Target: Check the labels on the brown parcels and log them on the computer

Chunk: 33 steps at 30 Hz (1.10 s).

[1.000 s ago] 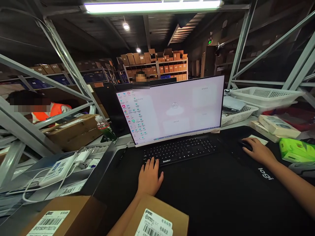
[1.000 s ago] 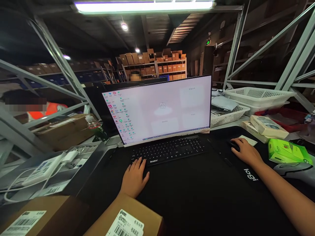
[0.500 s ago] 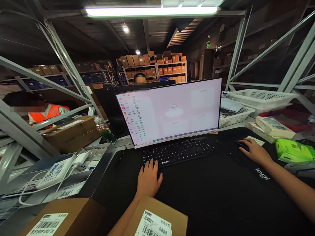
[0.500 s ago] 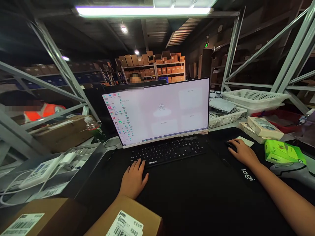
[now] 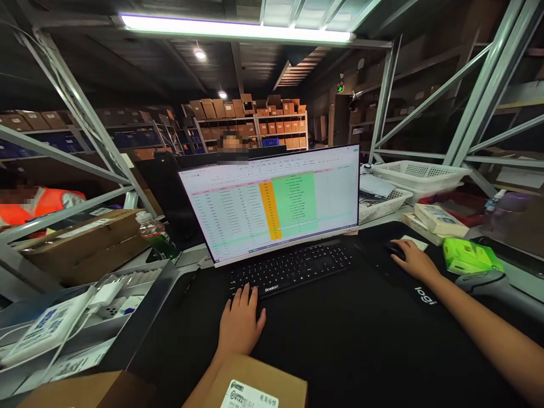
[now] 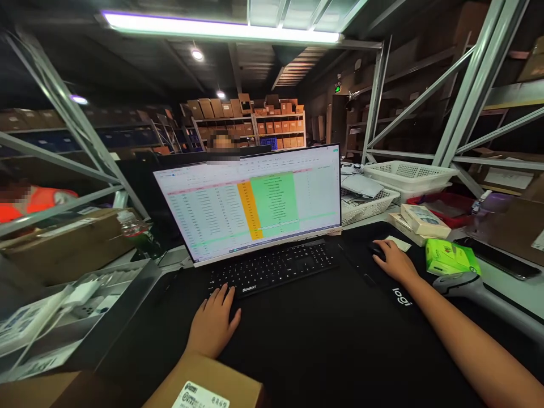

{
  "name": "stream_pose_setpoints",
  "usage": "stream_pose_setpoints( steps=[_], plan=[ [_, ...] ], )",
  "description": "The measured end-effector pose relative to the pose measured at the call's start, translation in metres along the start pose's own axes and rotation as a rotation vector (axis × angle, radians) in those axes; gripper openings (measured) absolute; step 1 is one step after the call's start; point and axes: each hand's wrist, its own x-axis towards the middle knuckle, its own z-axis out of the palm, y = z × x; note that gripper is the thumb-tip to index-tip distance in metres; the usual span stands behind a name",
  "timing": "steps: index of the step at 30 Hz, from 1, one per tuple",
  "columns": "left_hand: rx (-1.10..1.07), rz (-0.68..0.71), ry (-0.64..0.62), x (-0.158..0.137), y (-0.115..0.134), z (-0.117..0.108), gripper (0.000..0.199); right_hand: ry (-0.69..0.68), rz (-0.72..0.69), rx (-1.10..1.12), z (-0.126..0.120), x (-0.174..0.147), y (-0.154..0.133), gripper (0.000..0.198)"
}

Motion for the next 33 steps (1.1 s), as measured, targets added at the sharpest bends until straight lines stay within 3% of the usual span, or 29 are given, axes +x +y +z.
stream_pose_setpoints(
  steps=[10, 33],
  plan=[
    [0.059, 0.026, 0.016, -0.001, -0.004, 0.003, 0.053, -0.016, 0.061, -0.049, -0.011, 0.0, -0.009, 0.043],
    [-0.002, -0.003, -0.015, -0.003, 0.002, -0.005, 0.054, -0.057, -0.036, -0.023, -0.006, -0.002, 0.0, 0.047]
  ],
)
